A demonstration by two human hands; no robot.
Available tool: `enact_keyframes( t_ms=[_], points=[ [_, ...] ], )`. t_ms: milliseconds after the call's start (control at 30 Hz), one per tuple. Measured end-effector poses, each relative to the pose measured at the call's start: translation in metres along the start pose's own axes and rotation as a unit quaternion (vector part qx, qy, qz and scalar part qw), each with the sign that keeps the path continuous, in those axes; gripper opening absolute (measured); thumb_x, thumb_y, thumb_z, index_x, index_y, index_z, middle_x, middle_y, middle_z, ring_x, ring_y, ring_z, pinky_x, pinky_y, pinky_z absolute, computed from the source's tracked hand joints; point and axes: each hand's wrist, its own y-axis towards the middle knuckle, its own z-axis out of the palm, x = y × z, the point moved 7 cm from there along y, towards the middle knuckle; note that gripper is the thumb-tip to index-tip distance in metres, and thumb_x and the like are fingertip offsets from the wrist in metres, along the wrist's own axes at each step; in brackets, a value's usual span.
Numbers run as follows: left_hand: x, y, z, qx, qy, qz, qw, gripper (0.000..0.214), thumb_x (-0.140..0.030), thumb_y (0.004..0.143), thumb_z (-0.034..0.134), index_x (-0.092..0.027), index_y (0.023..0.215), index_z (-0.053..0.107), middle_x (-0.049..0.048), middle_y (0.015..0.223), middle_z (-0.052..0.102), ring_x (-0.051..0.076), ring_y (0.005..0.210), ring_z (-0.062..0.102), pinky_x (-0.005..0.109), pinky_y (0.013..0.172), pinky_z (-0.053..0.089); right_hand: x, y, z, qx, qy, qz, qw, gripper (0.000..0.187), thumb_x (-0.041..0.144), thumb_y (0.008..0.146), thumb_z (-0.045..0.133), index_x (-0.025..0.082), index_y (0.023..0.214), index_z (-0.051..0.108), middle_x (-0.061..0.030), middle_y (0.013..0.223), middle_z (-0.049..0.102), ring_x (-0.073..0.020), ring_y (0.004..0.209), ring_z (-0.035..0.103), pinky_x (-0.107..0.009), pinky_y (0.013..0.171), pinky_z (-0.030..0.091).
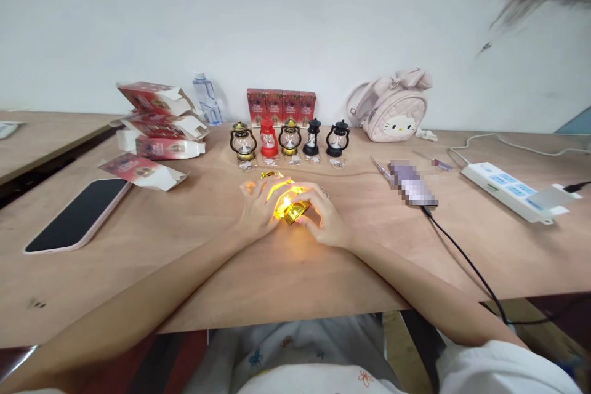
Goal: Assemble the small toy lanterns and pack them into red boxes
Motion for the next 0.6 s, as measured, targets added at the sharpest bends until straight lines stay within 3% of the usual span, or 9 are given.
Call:
enact_keyframes(
  t_ms=[200,367,433,533,600],
  points=[
    [-0.001,0.001,-0.002,-0.015,0.0,-0.001,1.0,0.04,-0.021,0.081,0.053,-0.026,0.121,0.05,0.0106,0.121,0.063,0.031,0.117,0.051,0.046,0.085,0.029,0.005,-0.003,0.001,-0.007,-0.073,-0.068,0.995,0.024,0.02,0.089,0.05,0.022,0.113,0.051,-0.0137,0.122,0.05,-0.0236,0.119,0.05,-0.044,0.099,0.045],
    [0.001,0.003,-0.004,-0.004,-0.004,-0.022,1.0,0.051,-0.012,0.072,0.054,-0.026,0.12,0.048,0.0102,0.125,0.06,0.031,0.116,0.05,0.047,0.086,0.027,0.005,-0.003,-0.006,0.005,-0.106,-0.111,0.988,0.036,0.021,0.087,0.055,0.021,0.122,0.045,-0.0155,0.125,0.051,-0.0237,0.12,0.051,-0.043,0.099,0.046],
    [0.001,0.004,-0.005,-0.012,-0.009,-0.029,0.999,0.056,-0.012,0.068,0.055,-0.025,0.122,0.045,0.0111,0.126,0.059,0.031,0.117,0.05,0.046,0.086,0.027,0.002,-0.002,-0.015,-0.02,-0.118,-0.124,0.985,0.043,0.023,0.085,0.059,0.02,0.125,0.042,-0.0165,0.128,0.051,-0.025,0.122,0.05,-0.044,0.099,0.045],
    [0.003,0.004,-0.005,-0.02,-0.016,-0.043,0.999,0.059,-0.012,0.066,0.054,-0.023,0.123,0.043,0.0119,0.123,0.06,0.031,0.115,0.05,0.045,0.085,0.027,-0.015,-0.002,-0.032,-0.073,-0.178,-0.091,0.977,0.037,0.02,0.084,0.056,0.019,0.119,0.047,-0.0146,0.122,0.056,-0.0259,0.117,0.053,-0.044,0.096,0.045],
    [0.005,0.005,-0.004,-0.021,-0.019,-0.051,0.998,0.058,-0.014,0.066,0.054,-0.022,0.122,0.043,0.0114,0.121,0.061,0.03,0.113,0.051,0.044,0.086,0.027,-0.034,0.0,-0.039,-0.068,-0.241,-0.026,0.968,0.03,0.013,0.081,0.051,0.019,0.11,0.053,-0.0117,0.112,0.062,-0.0264,0.107,0.056,-0.044,0.091,0.044]
  ],
)
